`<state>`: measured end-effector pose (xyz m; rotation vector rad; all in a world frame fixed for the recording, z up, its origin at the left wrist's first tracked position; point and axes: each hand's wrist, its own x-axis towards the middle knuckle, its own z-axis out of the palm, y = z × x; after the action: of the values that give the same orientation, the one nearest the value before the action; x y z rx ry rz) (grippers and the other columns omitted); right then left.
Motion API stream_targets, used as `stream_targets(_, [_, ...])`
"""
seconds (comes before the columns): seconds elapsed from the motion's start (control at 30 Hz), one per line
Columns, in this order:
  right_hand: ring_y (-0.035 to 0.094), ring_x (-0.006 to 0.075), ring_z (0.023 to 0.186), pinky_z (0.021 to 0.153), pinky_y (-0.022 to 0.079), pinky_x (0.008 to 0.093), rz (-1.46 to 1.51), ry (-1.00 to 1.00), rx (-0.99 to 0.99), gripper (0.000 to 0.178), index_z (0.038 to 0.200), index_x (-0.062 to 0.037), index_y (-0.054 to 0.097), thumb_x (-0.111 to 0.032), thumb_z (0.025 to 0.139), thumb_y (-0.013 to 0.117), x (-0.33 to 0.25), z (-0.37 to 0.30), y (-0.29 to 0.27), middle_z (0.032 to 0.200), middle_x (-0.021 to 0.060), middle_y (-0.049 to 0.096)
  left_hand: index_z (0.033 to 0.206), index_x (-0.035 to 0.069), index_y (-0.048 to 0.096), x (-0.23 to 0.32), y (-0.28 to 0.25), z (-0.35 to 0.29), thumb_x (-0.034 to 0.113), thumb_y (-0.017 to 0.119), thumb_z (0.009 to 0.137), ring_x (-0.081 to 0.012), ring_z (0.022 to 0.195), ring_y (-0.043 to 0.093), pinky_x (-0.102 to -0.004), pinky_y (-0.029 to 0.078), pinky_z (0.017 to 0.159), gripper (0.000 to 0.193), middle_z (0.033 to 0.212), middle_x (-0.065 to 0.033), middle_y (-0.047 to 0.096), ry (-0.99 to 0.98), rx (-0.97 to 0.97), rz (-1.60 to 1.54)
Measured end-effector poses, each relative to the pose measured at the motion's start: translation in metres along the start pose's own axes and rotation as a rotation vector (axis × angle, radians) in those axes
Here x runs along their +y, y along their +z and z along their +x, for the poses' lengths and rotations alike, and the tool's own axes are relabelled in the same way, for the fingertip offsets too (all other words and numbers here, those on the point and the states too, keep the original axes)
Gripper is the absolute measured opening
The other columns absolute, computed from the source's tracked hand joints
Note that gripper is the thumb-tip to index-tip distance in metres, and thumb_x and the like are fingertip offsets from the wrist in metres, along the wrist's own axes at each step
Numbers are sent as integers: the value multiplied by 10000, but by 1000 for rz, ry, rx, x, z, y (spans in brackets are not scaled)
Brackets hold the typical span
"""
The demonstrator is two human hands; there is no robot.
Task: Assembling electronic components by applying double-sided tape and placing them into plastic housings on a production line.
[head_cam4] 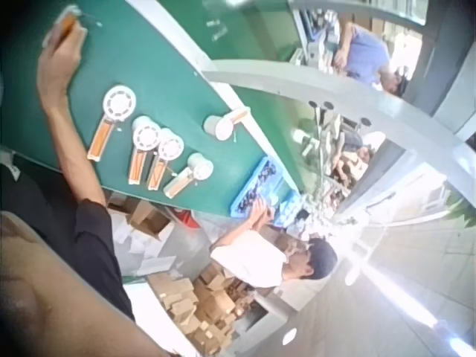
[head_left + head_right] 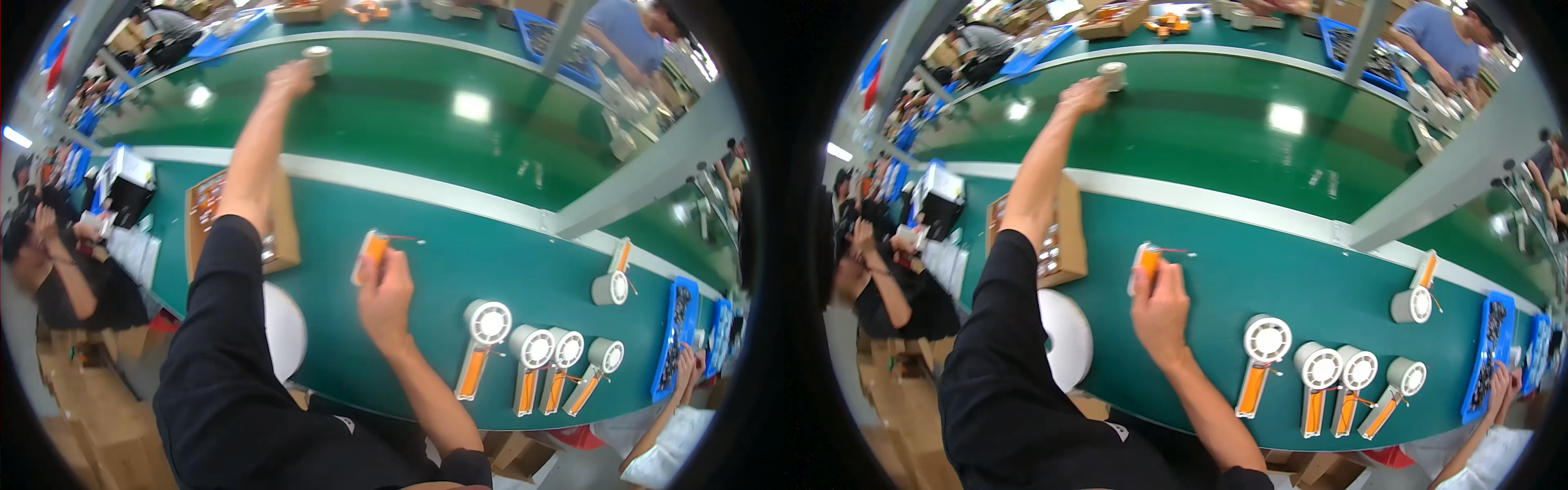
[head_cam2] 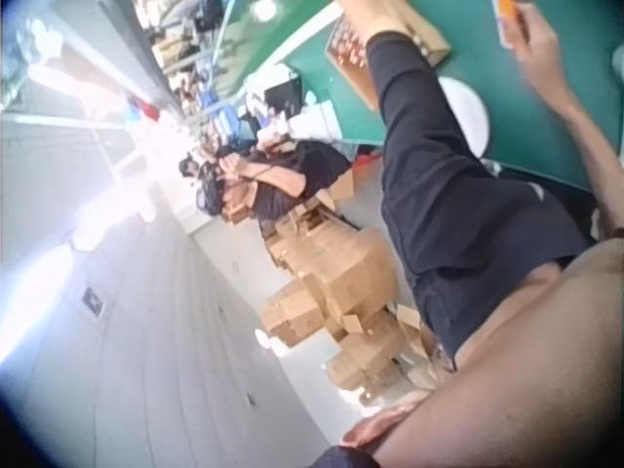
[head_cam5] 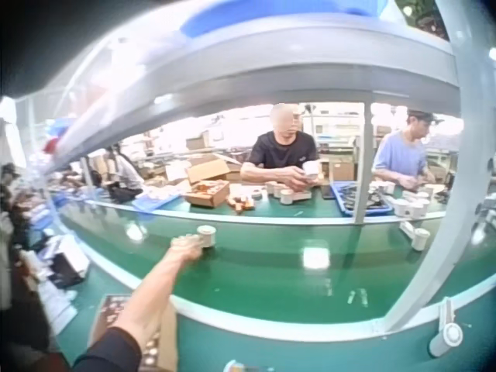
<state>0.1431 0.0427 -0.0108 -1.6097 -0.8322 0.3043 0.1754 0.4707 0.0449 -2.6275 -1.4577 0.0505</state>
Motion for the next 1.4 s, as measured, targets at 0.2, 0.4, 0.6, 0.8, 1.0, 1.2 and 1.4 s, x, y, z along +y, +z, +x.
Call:
stream_targets(0.2, [447,51,655,554,385,226,316,38,104,241,998,-15,527,-248,1015,469,15,-5,2,776,-4,496,1067,4,596,60,-51,-119,129,581,800,-397,966,658,-492,544,807,296,1042,-229,666,115,141,-226])
stream_targets(0.4, [504,96,777,709,420,256,364,-41,313,332,1092,-6,513,-307,1036,385,0,-31,-23,884,43,549,1112,6,451,90,-27,-287,79,551,850,-456,839,618,-538,493,709,290,910,-257,632,80,439,-774])
stream_targets(0.6, [436,263,1245,1058,333,487,866,-13,89,479,1288,-8,411,-401,1014,403,-46,-96,-83,1278,136,478,1174,18,423,120,-18,-486,6,566,868,-473,897,588,-515,473,729,338,993,-269,602,9,428,-1146])
stream_targets(0.8, [260,401,1386,1052,295,646,1029,96,-8,433,1248,-85,417,-437,996,434,-36,-128,-85,1453,154,309,1269,17,411,140,8,-574,-59,580,840,-480,1155,511,-468,484,894,467,1320,-281,467,161,365,-1185])
stream_targets(1.0, [340,288,1351,1073,322,576,1059,150,-42,412,1318,-68,399,-351,1019,414,-23,-133,-99,1397,140,385,1250,-20,410,132,11,-588,20,693,768,-417,1226,448,-453,379,1016,561,1309,-263,433,261,357,-1199])
stream_targets(1.2, [496,208,1187,1021,427,472,875,164,-9,437,1377,-22,403,-194,990,510,-35,-143,-132,1314,130,490,1301,8,375,118,5,-534,177,811,692,-416,1228,354,-475,332,1015,767,1357,-240,331,233,538,-1051])
stream_targets(1.4, [546,197,1141,976,462,369,537,282,0,421,1327,37,450,-89,948,581,-41,-151,-149,1300,146,527,1249,12,489,120,29,-499,189,769,752,-401,1188,451,-433,400,994,597,1276,-231,452,391,326,-1221])
